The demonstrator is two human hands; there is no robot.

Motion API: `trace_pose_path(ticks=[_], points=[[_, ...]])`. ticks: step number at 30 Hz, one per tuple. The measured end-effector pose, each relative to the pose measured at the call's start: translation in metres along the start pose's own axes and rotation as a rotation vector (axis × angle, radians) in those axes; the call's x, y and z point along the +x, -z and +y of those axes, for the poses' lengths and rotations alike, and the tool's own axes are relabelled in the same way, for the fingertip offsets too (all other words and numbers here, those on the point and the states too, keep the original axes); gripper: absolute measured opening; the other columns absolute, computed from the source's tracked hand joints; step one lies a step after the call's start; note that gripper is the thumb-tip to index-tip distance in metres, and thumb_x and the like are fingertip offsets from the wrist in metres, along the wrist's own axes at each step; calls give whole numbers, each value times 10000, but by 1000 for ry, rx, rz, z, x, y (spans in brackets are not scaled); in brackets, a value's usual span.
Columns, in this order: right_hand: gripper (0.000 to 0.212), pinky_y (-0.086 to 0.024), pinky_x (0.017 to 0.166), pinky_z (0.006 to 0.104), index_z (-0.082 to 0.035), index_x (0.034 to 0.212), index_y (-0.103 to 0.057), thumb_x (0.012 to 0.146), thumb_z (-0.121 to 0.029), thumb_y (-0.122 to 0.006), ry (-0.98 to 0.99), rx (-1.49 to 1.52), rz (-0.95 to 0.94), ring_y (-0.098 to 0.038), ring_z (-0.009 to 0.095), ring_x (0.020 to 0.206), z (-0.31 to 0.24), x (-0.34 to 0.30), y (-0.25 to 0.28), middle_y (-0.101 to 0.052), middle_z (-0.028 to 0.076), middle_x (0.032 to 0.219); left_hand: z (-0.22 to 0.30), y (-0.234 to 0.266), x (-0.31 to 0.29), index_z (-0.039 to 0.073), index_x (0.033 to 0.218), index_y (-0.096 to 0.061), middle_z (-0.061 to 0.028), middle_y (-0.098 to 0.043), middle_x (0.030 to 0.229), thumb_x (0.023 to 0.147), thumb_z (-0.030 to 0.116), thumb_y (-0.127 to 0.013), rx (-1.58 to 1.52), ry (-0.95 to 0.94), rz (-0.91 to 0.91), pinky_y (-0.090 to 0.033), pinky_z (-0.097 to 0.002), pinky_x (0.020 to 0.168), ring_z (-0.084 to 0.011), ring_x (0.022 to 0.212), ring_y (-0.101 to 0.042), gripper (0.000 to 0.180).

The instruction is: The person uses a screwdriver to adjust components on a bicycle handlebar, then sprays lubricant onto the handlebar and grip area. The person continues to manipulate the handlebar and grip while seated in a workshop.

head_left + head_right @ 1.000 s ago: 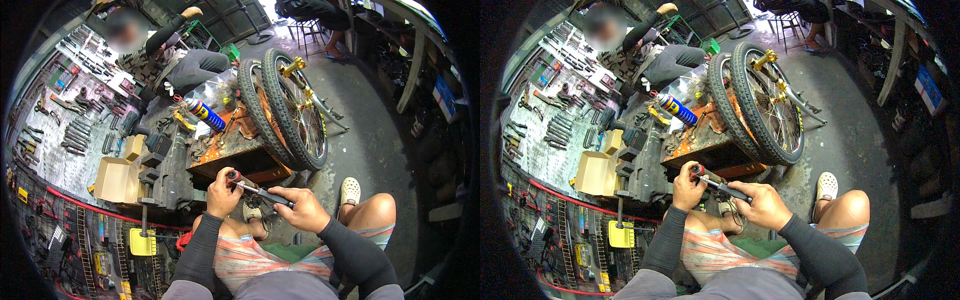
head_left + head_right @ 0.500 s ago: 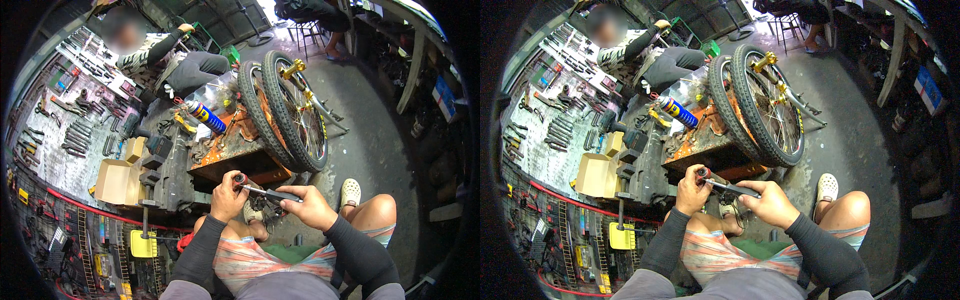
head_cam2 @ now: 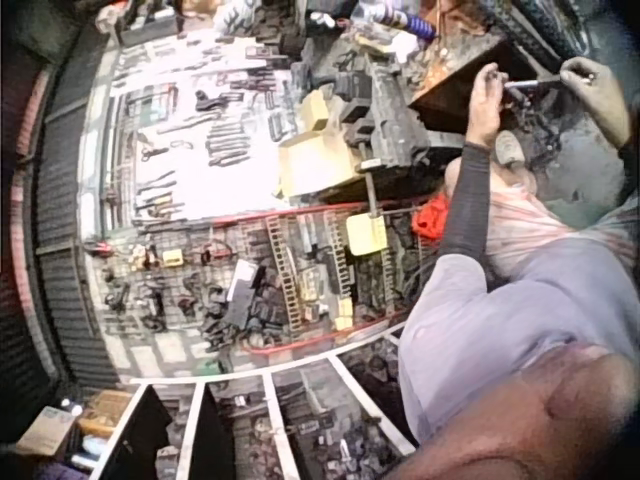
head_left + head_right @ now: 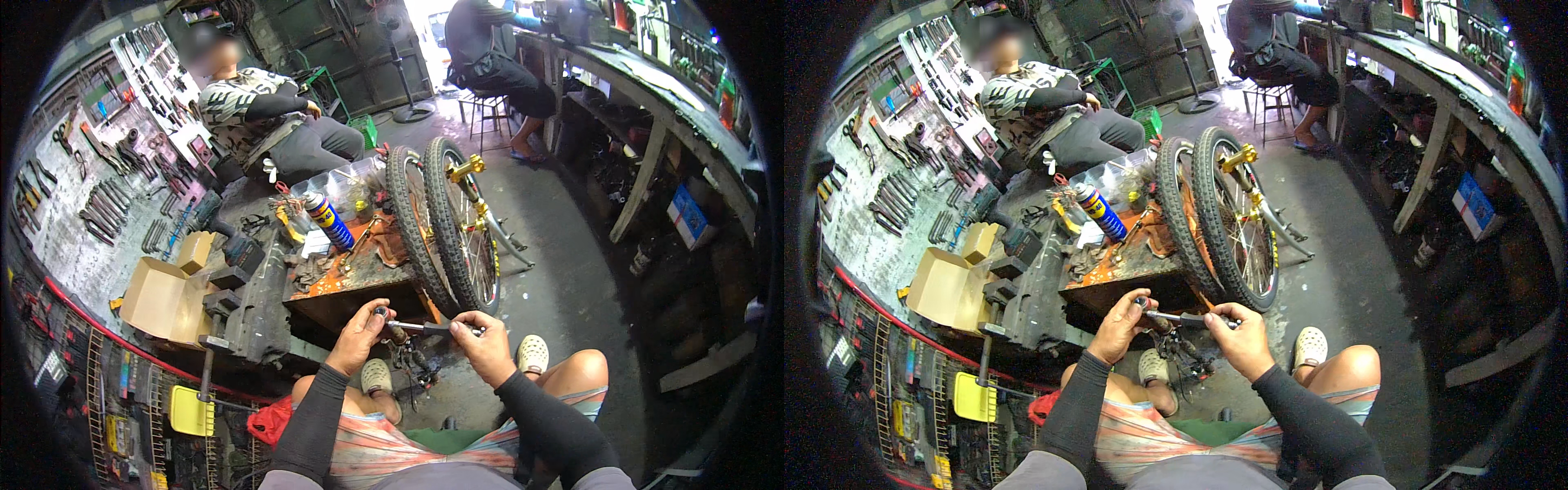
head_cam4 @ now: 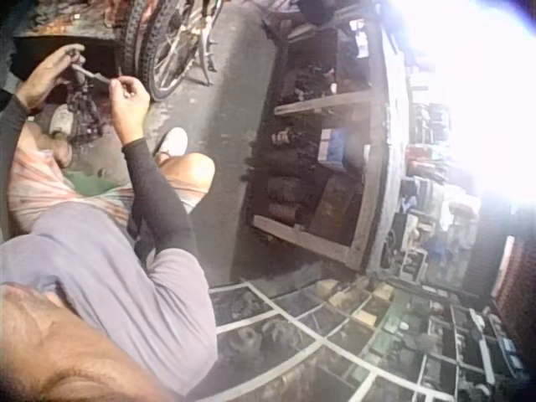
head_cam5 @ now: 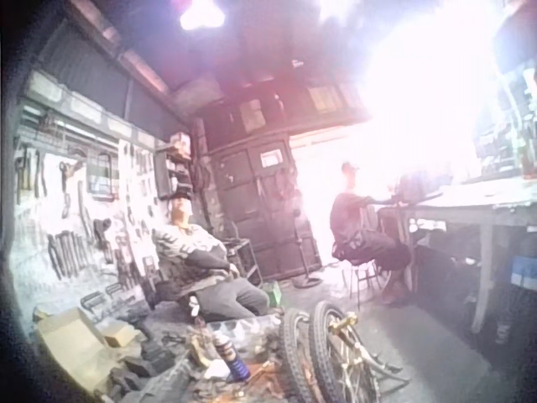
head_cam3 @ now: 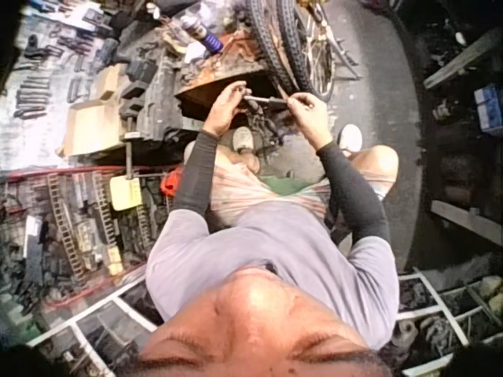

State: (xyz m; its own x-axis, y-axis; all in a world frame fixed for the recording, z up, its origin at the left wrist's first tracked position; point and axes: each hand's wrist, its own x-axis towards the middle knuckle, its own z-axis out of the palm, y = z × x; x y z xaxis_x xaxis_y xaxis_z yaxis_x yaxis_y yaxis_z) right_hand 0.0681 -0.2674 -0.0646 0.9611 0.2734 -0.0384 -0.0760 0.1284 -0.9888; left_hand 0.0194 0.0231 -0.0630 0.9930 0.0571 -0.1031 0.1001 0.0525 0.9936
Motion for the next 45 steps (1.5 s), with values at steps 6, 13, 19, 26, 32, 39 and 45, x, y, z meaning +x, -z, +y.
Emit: trace_pose_path(ticks=[6, 13, 19, 26, 32, 39, 45], points=[[269, -591, 728, 344, 16, 1089, -810, 947, -206, -865, 447, -435, -117, -753, 163, 756, -8, 0, -13, -812, 178, 910, 3, 28, 8, 99, 1334, -632, -83, -736, 1247, 1198, 386, -529, 121, -3, -63, -576, -369, 1016, -178, 1134, -693, 334], [376, -613, 800, 355, 11, 1246, -792, 940, -194, -872, 30, -65, -223, -809, 267, 864, 5, 4, -29, -824, 212, 1022, 6, 36, 6, 108, 1319, -632, -93, -736, 1242, 1212, 351, -486, -37, 61, -44, -567, -373, 1018, -190, 1147, -689, 303], [364, -642, 802, 377, 3, 1230, -800, 917, -166, -878, 492, -459, -340, -831, 340, 910, -17, 5, -21, -818, 236, 1034, 8, 44, 2, 79, 1327, -644, -76, -721, 1238, 1219, 364, -466, -11, 83, -102, -548, -348, 1046, -162, 1162, -665, 353], [337, -651, 759, 391, -6, 1202, -801, 910, -156, -875, 642, -447, -363, -821, 358, 852, -8, 17, -7, -820, 216, 1005, 13, 34, 4, 72, 1325, -652, -63, -724, 1221, 1223, 384, -457, -10, 102, -104, -516, -326, 1075, -149, 1175, -646, 382], [329, -634, 724, 394, -23, 1220, -796, 923, -150, -860, 575, -480, -376, -815, 361, 833, -11, 22, -10, -802, 232, 999, 11, 38, -3, 63, 1394, -653, -75, -720, 1351, 1225, 352, -460, 410, -105, -50, -513, -354, 1101, -156, 1206, -639, 387], [362, -599, 905, 373, 16, 1256, -727, 956, -155, -833, 297, -336, -228, -748, 210, 991, -8, 11, -6, -797, 121, 1069, 49, 1, -7, 125, 1209, -782, -93, -783, 1133, 1021, 379, -765, 1230, -658, -232, -567, -473, 1068, -364, 1211, -692, 316], [299, -563, 953, 346, -28, 1330, -732, 1059, -154, -718, 217, -273, -357, -711, 185, 1022, -11, 16, 29, -761, 93, 1062, 38, 4, 4, 85, 1143, -793, -114, -776, 1032, 958, 222, -812, 1198, -747, -129, -587, -449, 986, -343, 1117, -713, 231]])
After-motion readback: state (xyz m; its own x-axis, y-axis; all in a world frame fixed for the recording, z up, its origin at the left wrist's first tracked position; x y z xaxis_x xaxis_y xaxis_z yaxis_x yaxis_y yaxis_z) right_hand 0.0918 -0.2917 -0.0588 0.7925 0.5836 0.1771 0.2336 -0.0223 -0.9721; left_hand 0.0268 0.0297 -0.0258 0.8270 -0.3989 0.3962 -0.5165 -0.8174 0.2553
